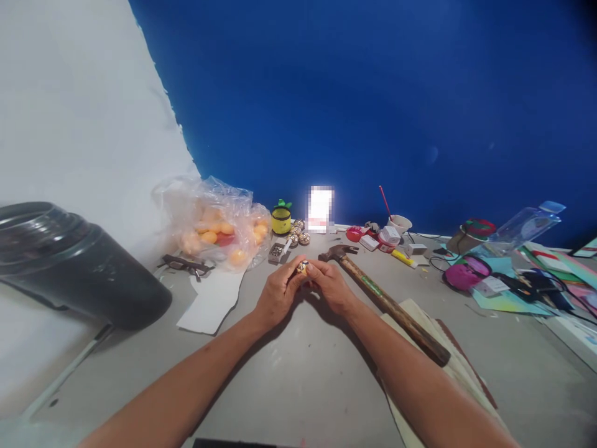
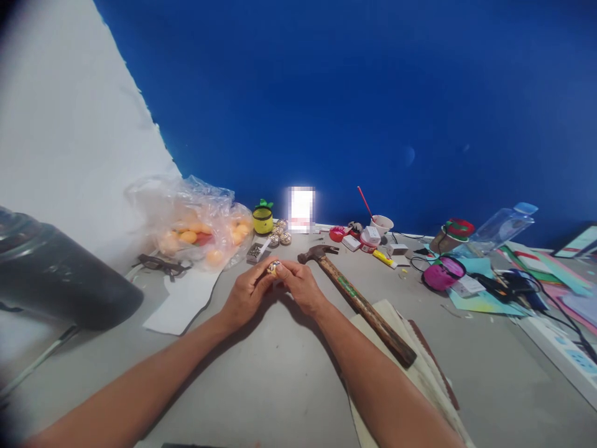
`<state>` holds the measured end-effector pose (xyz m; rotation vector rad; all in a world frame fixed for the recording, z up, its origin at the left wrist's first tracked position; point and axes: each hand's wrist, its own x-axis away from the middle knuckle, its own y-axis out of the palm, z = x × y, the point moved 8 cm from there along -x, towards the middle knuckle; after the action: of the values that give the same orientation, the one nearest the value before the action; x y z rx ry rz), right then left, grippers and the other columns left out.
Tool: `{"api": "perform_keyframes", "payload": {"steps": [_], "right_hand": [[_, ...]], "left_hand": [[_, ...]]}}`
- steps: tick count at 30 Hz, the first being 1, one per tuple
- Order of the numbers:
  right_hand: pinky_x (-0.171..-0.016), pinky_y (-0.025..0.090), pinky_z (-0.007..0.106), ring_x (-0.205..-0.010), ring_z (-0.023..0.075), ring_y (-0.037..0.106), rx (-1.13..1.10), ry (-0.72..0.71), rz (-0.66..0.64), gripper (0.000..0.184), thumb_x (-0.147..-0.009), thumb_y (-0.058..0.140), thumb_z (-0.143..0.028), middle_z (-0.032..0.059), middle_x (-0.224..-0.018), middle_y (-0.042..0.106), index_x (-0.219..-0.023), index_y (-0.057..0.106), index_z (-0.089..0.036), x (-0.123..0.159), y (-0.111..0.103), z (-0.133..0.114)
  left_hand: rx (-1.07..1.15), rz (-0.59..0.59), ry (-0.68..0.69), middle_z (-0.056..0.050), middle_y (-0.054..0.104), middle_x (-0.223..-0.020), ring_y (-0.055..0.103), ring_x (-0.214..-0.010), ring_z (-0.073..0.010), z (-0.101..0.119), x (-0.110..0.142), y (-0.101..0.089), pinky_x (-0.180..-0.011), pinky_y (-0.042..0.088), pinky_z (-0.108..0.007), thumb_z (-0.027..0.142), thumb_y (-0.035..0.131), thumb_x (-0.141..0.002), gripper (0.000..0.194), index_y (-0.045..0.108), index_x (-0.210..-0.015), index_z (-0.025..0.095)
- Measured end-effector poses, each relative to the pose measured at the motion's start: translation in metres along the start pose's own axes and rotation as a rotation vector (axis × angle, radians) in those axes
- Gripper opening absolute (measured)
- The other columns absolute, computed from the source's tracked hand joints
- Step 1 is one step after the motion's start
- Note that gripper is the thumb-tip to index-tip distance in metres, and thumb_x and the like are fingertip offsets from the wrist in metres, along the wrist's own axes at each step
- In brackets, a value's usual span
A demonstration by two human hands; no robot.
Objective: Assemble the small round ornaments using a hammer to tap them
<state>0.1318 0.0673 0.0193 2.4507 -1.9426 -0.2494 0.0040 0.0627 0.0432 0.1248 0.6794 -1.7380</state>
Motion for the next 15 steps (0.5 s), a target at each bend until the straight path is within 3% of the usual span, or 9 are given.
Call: {"api": "perform_keyframes", "payload": {"steps": [7,11,15], "right_hand": [[-0.070,0.050,0.027,-0.080,0.0174,0.058,0.063,-0.030,-0.005,0.046,-0.090,0.069,-0.064,0.0034,-0.087,0.067,-0.099,0.077,-0.020,-0.001,-0.001,-0.001],[-0.071,0.051,0.028,-0.076,0.0159,0.059,-0.088,0.042,-0.013,0.047,-0.085,0.073,-0.066,0.0027,-0.085,0.067,-0.095,0.076,-0.020,-0.001,-0.001,0.007],[-0.075,0.052,0.028,-0.085,0.0181,0.063,-0.177,0.081,-0.025,0.049,-0.083,0.075,-0.068,0.0050,-0.091,0.070,-0.093,0.076,-0.020,-0.001,0.001,0.011]], "left_hand": [[0.056,-0.009,-0.045,-0.010,0.077,-0.127,0.071,-0.116,-0.0274,0.000,0.001,0.000,-0.105,0.053,-0.040,0.048,0.058,-0.100,0.044,0.071,-0.132,0.022],[0.040,-0.011,-0.044,-0.012,0.072,-0.138,0.067,-0.126,-0.0280,-0.002,0.000,0.000,-0.111,0.050,-0.042,0.047,0.058,-0.100,0.047,0.068,-0.137,0.020],[0.038,-0.006,-0.033,-0.013,0.071,-0.139,0.066,-0.128,-0.0282,-0.005,0.000,0.001,-0.113,0.049,-0.044,0.046,0.058,-0.100,0.047,0.067,-0.138,0.020]]}}
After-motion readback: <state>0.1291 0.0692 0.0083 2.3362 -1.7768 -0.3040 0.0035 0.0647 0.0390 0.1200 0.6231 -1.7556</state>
